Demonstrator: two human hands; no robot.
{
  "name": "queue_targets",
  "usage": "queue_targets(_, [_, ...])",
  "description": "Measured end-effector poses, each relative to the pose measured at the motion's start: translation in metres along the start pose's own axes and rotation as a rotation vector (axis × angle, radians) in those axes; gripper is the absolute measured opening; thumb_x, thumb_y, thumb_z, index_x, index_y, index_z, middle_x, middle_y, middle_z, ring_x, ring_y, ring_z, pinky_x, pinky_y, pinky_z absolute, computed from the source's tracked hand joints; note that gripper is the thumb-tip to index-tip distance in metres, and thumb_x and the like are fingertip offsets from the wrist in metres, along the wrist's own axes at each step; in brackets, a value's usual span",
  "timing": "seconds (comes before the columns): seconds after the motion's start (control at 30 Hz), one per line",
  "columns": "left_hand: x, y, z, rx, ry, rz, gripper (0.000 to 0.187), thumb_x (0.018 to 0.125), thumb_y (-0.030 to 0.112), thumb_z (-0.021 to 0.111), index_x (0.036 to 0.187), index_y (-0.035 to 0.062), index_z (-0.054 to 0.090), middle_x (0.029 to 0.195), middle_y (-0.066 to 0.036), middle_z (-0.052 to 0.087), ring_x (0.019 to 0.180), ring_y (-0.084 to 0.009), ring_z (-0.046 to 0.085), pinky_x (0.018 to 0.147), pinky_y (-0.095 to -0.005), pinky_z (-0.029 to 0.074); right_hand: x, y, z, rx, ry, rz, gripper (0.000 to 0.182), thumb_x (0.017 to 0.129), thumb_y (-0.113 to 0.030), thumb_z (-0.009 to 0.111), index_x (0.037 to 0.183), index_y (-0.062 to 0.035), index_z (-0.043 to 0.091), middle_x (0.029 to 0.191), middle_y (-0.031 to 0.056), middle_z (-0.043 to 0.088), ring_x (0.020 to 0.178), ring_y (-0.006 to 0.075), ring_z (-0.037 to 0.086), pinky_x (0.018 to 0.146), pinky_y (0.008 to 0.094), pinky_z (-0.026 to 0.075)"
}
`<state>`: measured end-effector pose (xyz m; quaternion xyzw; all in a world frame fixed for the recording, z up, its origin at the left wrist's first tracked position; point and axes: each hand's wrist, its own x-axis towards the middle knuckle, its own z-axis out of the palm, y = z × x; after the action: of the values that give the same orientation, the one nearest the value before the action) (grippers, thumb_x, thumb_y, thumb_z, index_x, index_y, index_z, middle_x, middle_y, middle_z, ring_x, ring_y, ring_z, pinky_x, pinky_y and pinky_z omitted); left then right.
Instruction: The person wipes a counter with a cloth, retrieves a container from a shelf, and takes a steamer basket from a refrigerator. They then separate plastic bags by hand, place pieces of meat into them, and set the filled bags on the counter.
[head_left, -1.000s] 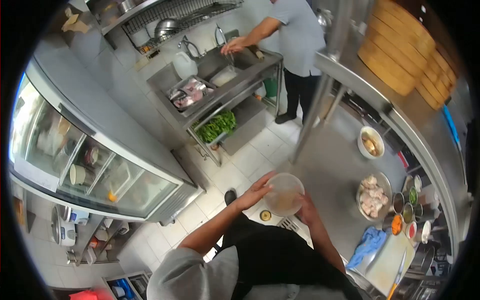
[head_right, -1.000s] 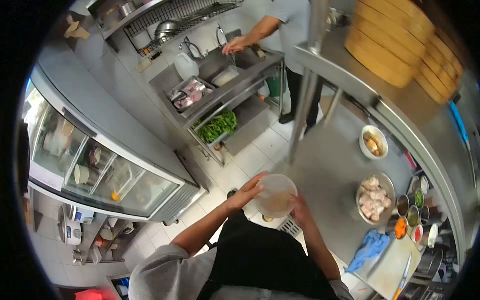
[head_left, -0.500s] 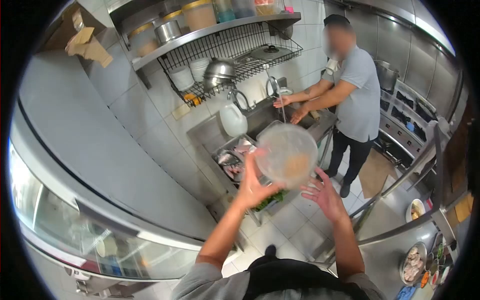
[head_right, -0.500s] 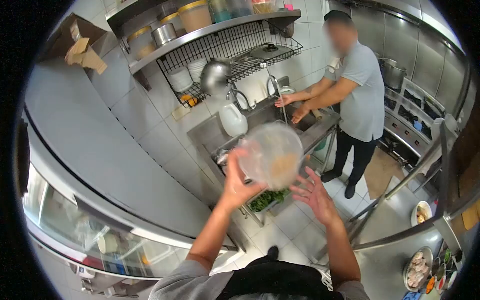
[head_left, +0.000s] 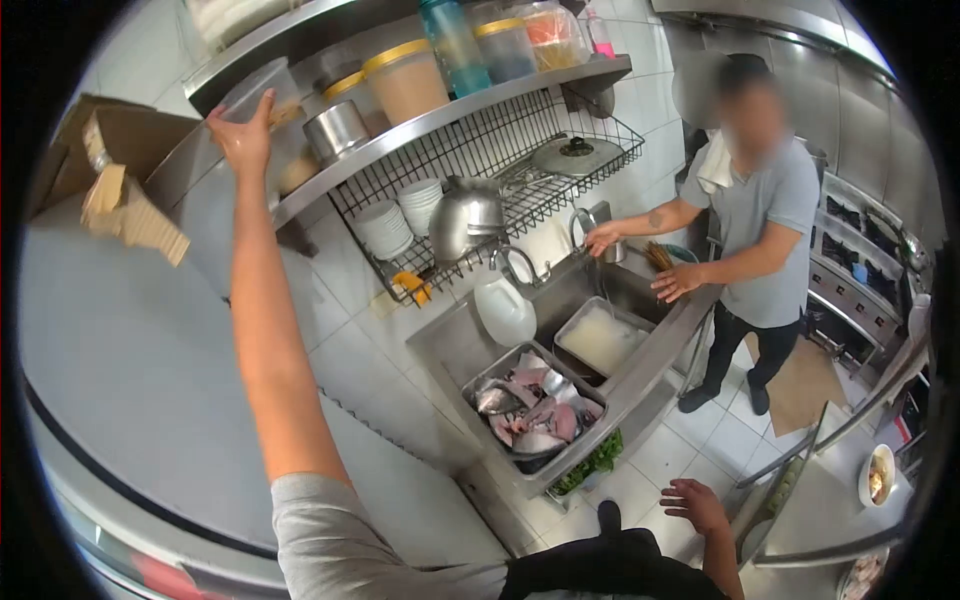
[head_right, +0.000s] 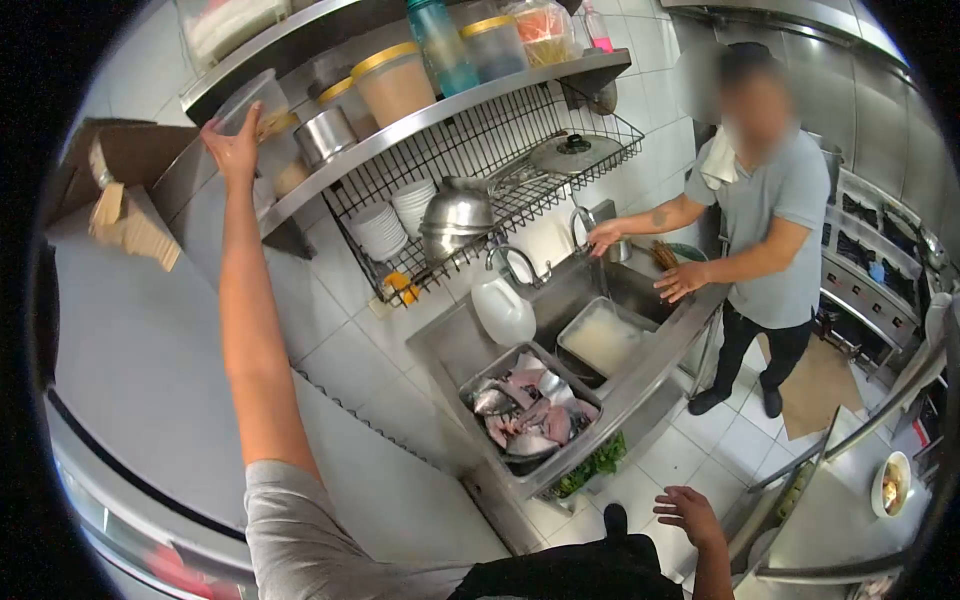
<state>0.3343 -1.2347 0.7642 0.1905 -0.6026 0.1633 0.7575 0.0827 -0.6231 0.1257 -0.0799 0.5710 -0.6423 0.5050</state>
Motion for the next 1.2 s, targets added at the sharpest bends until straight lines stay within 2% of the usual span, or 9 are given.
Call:
queue_targets(0.1, [0.028, -0.052, 0.045, 0.117, 0.029, -0.037, 0.105, 0.062, 0.059, 0.087, 0.126, -0.0111, 0.042, 0.126, -0.031, 0.05, 0.122, -0.0446, 0.046, 0.107, -0.0478, 0.036, 0.029, -0.011, 0.002, 0.002, 0.007, 0.006, 0.038, 0.099, -0.023, 0.057, 0.125, 0.0036, 0.052, 0.115, 0.0217, 0.066, 0.101, 0.035, 0.068, 0.085, 0.0442, 0.059])
queue_targets(0.2, [0.039, -0.054, 0.066, 0.309, -0.031, -0.075, 0.102, 0.063, 0.058, 0.087, 0.124, -0.0109, 0.043, 0.125, -0.03, 0.053, 0.123, -0.0435, 0.046, 0.106, -0.0468, 0.037, 0.065, -0.022, 0.0, 0.028, 0.008, 0.025, 0.038, 0.097, -0.025, 0.061, 0.122, 0.0029, 0.054, 0.113, 0.0216, 0.066, 0.1, 0.0347, 0.068, 0.083, 0.0444, 0.059])
queue_targets(0.37, [0.053, -0.043, 0.1, 0.125, -0.055, -0.135, 0.105, 0.063, 0.056, 0.087, 0.129, -0.0127, 0.043, 0.13, -0.03, 0.054, 0.126, -0.0388, 0.05, 0.107, -0.0417, 0.039, 0.099, -0.044, 0.003, 0.041, 0.031, 0.044, 0.04, 0.093, -0.026, 0.068, 0.119, 0.002, 0.056, 0.11, 0.0201, 0.067, 0.097, 0.0329, 0.069, 0.081, 0.0429, 0.059])
queue_targets(0.57, [0.044, 0.028, 0.136, -0.114, -0.182, -0.115, 0.105, 0.064, 0.052, 0.089, 0.132, -0.0134, 0.043, 0.131, -0.028, 0.055, 0.124, -0.0334, 0.054, 0.106, -0.0369, 0.04, 0.131, -0.065, -0.001, -0.007, 0.031, 0.08, 0.04, 0.093, -0.027, 0.068, 0.119, 0.0021, 0.056, 0.109, 0.0194, 0.067, 0.096, 0.0321, 0.069, 0.083, 0.0418, 0.058])
queue_targets(0.67, [0.047, 0.043, 0.169, -0.214, -0.282, -0.002, 0.104, 0.066, 0.057, 0.085, 0.132, -0.0131, 0.044, 0.129, -0.029, 0.057, 0.122, -0.0344, 0.056, 0.105, -0.0383, 0.041, 0.144, -0.078, 0.006, 0.0, 0.021, 0.071, 0.041, 0.094, -0.027, 0.067, 0.119, 0.0021, 0.056, 0.11, 0.0196, 0.067, 0.096, 0.0319, 0.069, 0.083, 0.0422, 0.058])
queue_targets(0.77, [0.032, 0.074, 0.198, 0.169, -0.335, -0.094, 0.1, 0.072, 0.068, 0.074, 0.128, -0.0115, 0.049, 0.125, -0.031, 0.06, 0.121, -0.04, 0.059, 0.101, -0.0429, 0.046, 0.162, -0.077, 0.007, 0.004, -0.01, 0.091, 0.04, 0.094, -0.026, 0.066, 0.12, 0.0023, 0.055, 0.111, 0.0201, 0.067, 0.097, 0.0319, 0.068, 0.084, 0.0424, 0.058])
queue_targets(0.9, [0.034, 0.074, 0.241, 0.395, -0.462, -0.135, 0.089, 0.073, 0.066, 0.074, 0.124, -0.0044, 0.058, 0.126, -0.03, 0.06, 0.12, -0.0431, 0.058, 0.101, -0.0457, 0.047, 0.178, -0.072, 0.007, 0.02, -0.012, 0.101, 0.038, 0.095, -0.025, 0.064, 0.12, 0.0024, 0.055, 0.112, 0.0207, 0.066, 0.098, 0.0322, 0.068, 0.085, 0.0424, 0.058])
queue_targets(1.07, [0.043, 0.057, 0.279, 0.458, -0.544, -0.098, 0.081, 0.076, 0.062, 0.073, 0.119, -0.0052, 0.063, 0.125, -0.029, 0.061, 0.118, -0.0421, 0.059, 0.099, -0.0459, 0.048, 0.182, -0.075, 0.006, 0.063, 0.014, 0.108, 0.035, 0.096, -0.023, 0.064, 0.119, 0.0022, 0.056, 0.112, 0.0216, 0.066, 0.098, 0.0326, 0.069, 0.084, 0.0417, 0.058])
queue_targets(1.2, [0.074, 0.029, 0.32, 0.592, -0.759, -0.063, 0.075, 0.081, 0.058, 0.069, 0.121, -0.0055, 0.063, 0.127, -0.027, 0.061, 0.118, -0.0405, 0.06, 0.099, -0.0459, 0.049, 0.187, -0.068, -0.002, 0.067, 0.034, 0.051, 0.033, 0.097, -0.023, 0.061, 0.116, 0.0027, 0.059, 0.11, 0.0219, 0.068, 0.097, 0.0328, 0.069, 0.083, 0.0423, 0.059])
